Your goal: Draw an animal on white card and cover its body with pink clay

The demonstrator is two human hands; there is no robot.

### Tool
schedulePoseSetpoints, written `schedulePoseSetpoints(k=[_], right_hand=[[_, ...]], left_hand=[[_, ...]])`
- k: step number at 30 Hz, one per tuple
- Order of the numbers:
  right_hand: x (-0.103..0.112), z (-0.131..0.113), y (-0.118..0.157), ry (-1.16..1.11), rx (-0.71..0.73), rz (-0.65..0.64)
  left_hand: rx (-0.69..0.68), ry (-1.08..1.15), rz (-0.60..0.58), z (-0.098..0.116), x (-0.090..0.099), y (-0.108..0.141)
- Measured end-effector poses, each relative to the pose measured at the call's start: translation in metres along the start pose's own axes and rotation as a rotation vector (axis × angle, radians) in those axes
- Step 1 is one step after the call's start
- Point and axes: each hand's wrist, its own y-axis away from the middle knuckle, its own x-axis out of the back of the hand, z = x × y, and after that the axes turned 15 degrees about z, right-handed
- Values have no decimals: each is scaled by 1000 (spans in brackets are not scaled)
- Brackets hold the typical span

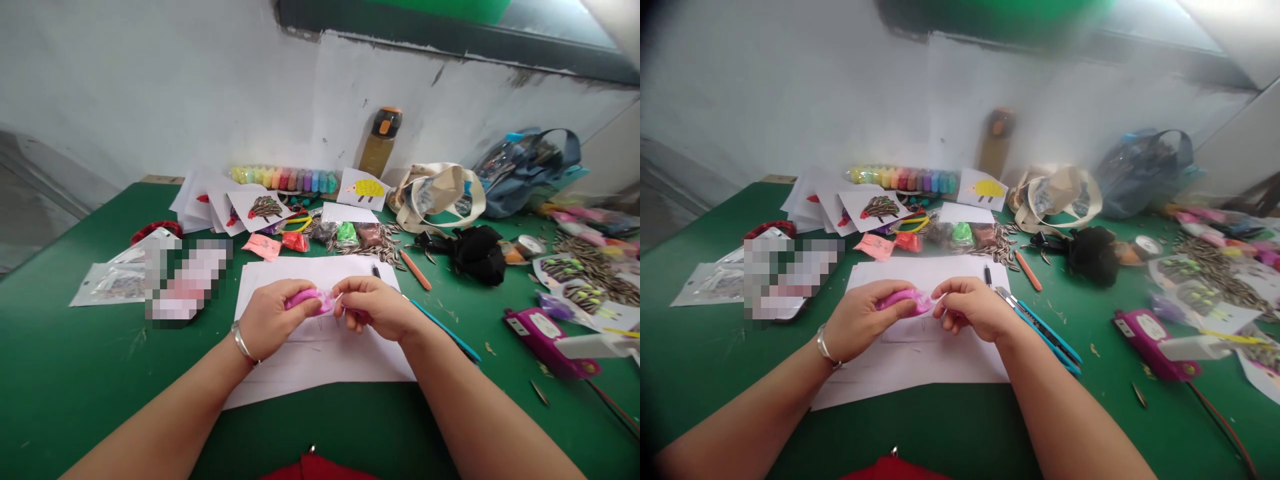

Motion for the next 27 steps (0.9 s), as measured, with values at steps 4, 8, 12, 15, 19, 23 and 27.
schedulePoseSetpoints(k=[4,8,12,15,19,23,27], right_hand=[[1,3,-3,-141,45,-7],[-2,3,-3,-243,54,56],[-5,1,-2,-309,51,98],[-7,2,-2,-323,47,122],[-12,3,-1,-298,60,144],[-20,2,5,-126,149,127],[-25,1,9,135,310,200]], left_hand=[[156,126,24,0,2,-4],[260,285,34,-5,1,-8],[409,523,27,-11,-3,-9],[526,670,14,-9,-5,-9],[573,717,8,-4,-6,-9],[581,710,-27,-2,-7,-7],[569,704,-90,-3,-9,-5]])
